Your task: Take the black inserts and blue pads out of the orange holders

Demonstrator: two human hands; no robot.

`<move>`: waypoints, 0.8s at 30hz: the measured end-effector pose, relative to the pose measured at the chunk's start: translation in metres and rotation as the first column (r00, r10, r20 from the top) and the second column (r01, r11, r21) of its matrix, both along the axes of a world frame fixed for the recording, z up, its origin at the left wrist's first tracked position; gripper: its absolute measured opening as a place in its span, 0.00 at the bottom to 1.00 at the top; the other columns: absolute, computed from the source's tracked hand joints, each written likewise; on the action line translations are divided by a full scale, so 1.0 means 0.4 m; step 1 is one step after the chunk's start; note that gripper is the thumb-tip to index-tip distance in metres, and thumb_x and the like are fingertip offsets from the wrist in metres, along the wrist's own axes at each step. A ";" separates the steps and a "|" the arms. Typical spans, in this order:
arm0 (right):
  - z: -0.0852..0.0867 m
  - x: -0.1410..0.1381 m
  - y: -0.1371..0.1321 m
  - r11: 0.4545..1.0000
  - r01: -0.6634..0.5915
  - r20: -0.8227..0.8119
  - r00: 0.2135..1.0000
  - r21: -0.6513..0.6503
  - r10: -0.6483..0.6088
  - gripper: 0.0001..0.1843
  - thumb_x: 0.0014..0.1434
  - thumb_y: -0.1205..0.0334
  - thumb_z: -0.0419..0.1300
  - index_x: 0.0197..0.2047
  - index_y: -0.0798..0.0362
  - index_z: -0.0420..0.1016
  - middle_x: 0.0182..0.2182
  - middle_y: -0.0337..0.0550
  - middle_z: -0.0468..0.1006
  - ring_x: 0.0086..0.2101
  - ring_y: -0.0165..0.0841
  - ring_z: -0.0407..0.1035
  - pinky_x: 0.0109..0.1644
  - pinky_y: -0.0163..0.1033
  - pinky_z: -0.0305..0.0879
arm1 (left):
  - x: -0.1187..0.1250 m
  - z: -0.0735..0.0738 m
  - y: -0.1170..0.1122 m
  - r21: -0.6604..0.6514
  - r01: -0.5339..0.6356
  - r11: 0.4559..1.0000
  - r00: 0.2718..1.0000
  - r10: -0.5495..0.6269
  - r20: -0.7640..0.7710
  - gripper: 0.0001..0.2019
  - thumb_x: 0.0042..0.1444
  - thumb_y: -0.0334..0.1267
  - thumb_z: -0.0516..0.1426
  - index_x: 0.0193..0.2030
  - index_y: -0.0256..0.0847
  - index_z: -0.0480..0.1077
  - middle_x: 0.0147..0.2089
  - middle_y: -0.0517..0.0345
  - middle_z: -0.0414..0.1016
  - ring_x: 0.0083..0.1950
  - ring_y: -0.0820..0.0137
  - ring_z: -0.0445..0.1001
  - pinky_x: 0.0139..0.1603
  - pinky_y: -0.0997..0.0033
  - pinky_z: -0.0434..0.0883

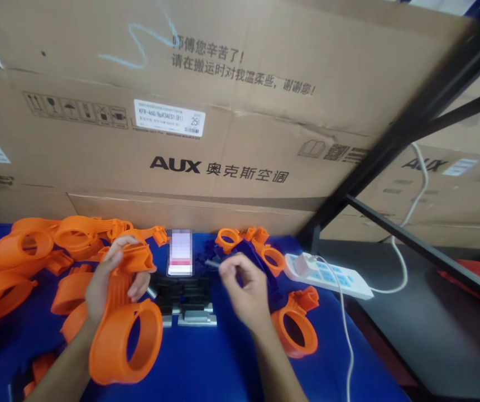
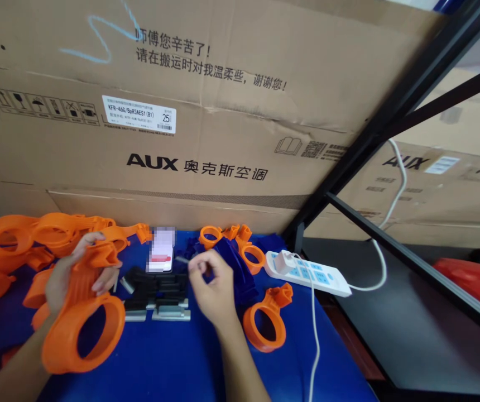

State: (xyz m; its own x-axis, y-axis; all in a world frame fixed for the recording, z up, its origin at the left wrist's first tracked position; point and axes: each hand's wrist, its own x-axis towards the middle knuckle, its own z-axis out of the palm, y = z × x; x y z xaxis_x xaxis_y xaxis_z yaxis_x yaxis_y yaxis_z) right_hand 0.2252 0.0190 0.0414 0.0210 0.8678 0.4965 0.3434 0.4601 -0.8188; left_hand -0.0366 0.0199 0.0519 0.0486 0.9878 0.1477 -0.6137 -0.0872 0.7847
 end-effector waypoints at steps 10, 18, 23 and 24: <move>-0.052 -0.101 -0.029 0.857 -0.479 0.659 0.586 -0.189 0.473 0.04 0.58 0.65 0.65 0.33 0.49 0.73 0.30 0.38 0.78 0.33 0.34 0.68 0.38 0.37 0.62 | -0.004 -0.021 0.014 -0.037 0.157 0.987 0.941 -0.138 0.309 0.08 0.64 0.45 0.55 0.45 0.46 0.69 0.33 0.60 0.75 0.16 0.76 0.63 0.15 0.76 0.62; -0.042 -0.077 -0.016 0.868 -0.462 0.630 0.622 -0.185 0.465 0.06 0.59 0.60 0.67 0.36 0.49 0.74 0.33 0.38 0.78 0.36 0.35 0.69 0.41 0.39 0.63 | -0.004 -0.058 0.020 0.034 0.192 0.981 0.961 -0.195 0.194 0.12 0.70 0.45 0.50 0.52 0.46 0.69 0.31 0.57 0.76 0.17 0.75 0.67 0.18 0.77 0.65; -0.060 -0.087 -0.019 0.858 -0.484 0.661 0.590 -0.170 0.464 0.14 0.59 0.49 0.69 0.41 0.49 0.77 0.39 0.42 0.76 0.41 0.39 0.68 0.45 0.41 0.64 | 0.005 -0.067 0.024 0.080 0.219 0.973 0.972 -0.224 0.068 0.13 0.71 0.45 0.48 0.54 0.44 0.68 0.35 0.52 0.80 0.18 0.74 0.67 0.18 0.77 0.65; -0.068 -0.094 -0.020 0.853 -0.491 0.681 0.566 -0.175 0.465 0.14 0.59 0.49 0.69 0.40 0.50 0.77 0.39 0.43 0.76 0.42 0.39 0.67 0.45 0.41 0.64 | 0.007 -0.066 0.025 0.093 0.218 0.972 0.973 -0.223 0.055 0.13 0.71 0.45 0.48 0.54 0.44 0.68 0.36 0.51 0.80 0.18 0.75 0.67 0.18 0.77 0.65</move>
